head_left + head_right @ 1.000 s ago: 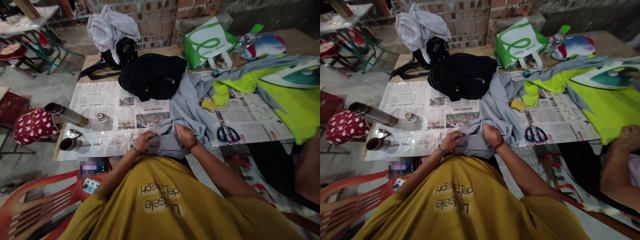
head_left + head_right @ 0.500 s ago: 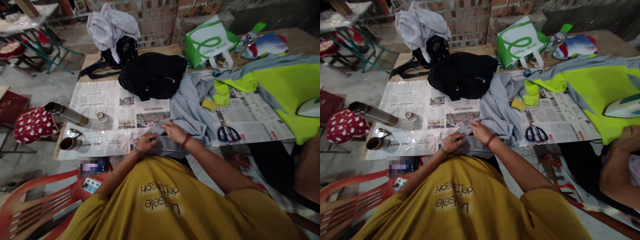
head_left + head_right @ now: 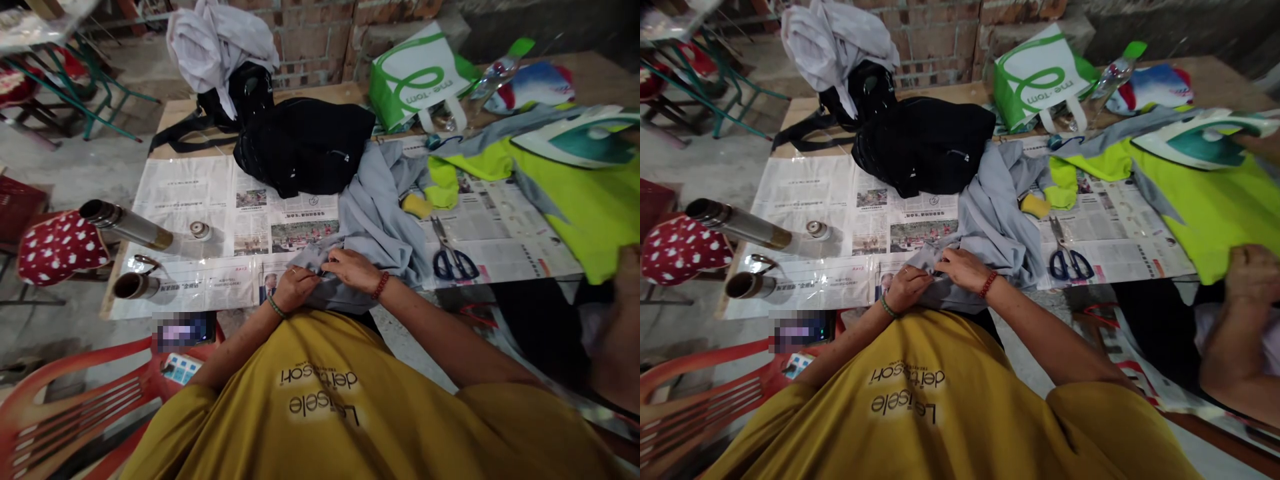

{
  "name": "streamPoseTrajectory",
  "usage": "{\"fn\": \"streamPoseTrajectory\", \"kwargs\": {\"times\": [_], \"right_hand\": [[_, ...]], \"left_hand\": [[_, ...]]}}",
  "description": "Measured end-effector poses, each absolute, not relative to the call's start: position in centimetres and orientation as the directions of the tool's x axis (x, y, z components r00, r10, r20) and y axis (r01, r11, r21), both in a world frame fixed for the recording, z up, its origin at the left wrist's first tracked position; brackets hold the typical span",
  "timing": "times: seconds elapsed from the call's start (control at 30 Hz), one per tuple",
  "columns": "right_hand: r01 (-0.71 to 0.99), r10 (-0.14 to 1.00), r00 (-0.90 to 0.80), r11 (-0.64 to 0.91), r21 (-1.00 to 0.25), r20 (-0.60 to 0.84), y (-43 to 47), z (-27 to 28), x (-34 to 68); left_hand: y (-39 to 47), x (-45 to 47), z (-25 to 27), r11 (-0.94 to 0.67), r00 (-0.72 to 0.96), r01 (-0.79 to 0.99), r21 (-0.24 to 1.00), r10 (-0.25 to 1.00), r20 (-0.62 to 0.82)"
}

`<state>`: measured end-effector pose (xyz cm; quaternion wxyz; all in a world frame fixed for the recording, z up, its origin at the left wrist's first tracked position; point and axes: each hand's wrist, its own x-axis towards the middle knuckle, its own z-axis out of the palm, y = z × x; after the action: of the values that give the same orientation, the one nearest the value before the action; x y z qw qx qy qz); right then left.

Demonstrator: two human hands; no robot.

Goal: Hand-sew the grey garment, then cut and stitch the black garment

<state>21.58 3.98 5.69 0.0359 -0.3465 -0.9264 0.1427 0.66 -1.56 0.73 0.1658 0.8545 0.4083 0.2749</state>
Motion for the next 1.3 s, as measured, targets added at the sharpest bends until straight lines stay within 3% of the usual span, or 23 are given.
{"fn": "streamPoseTrajectory", "kwargs": {"times": [0.23,0.43,0.6,0.73,0.83,0.93,1.03,1.13,1.2,1.3], "right_hand": [[0.606,0.619,-0.784,0.747,-0.274,-0.05,3.6,6.0,21.7],[0.578,0.606,-0.794,0.771,-0.266,0.033,3.8,5.9,21.9],[0.547,0.568,-0.823,0.798,-0.253,0.013,3.6,5.9,21.5],[0.53,0.565,-0.825,0.773,-0.349,-0.001,3.3,5.9,21.2],[0.529,0.631,-0.775,0.67,-0.521,0.024,3.1,5.8,21.1],[0.535,0.777,-0.63,0.429,-0.728,-0.005,3.0,5.6,20.6],[0.489,0.869,-0.462,0.081,-0.869,-0.179,2.9,5.4,19.9],[0.442,0.838,-0.429,-0.131,-0.888,-0.337,2.9,5.4,19.3],[0.481,0.827,-0.435,-0.121,-0.868,-0.356,3.0,5.5,19.1],[0.581,0.863,-0.447,0.08,-0.81,-0.236,3.0,5.5,19.0]], "left_hand": [[-1.5,0.7,0.3,-0.65,0.517,0.614,0.448,0.76,0.394],[-1.5,1.0,0.7,-0.759,0.499,0.584,0.287,0.615,0.61],[-1.5,1.1,0.9,-0.768,0.494,0.576,0.28,0.6,0.629],[-1.5,1.0,0.8,-0.765,0.496,0.573,0.294,0.609,0.619],[-1.6,1.0,0.6,-0.763,0.506,0.573,0.3,0.617,0.603],[-1.6,1.0,0.6,-0.769,0.509,0.561,0.306,0.612,0.606],[-1.7,1.0,0.6,-0.762,0.513,0.558,0.329,0.628,0.585],[-1.9,0.9,0.6,-0.747,0.529,0.548,0.376,0.658,0.536],[-2.0,0.9,0.7,-0.728,0.526,0.551,0.408,0.683,0.507],[-2.0,0.9,0.8,-0.691,0.522,0.56,0.457,0.722,0.453]]}}
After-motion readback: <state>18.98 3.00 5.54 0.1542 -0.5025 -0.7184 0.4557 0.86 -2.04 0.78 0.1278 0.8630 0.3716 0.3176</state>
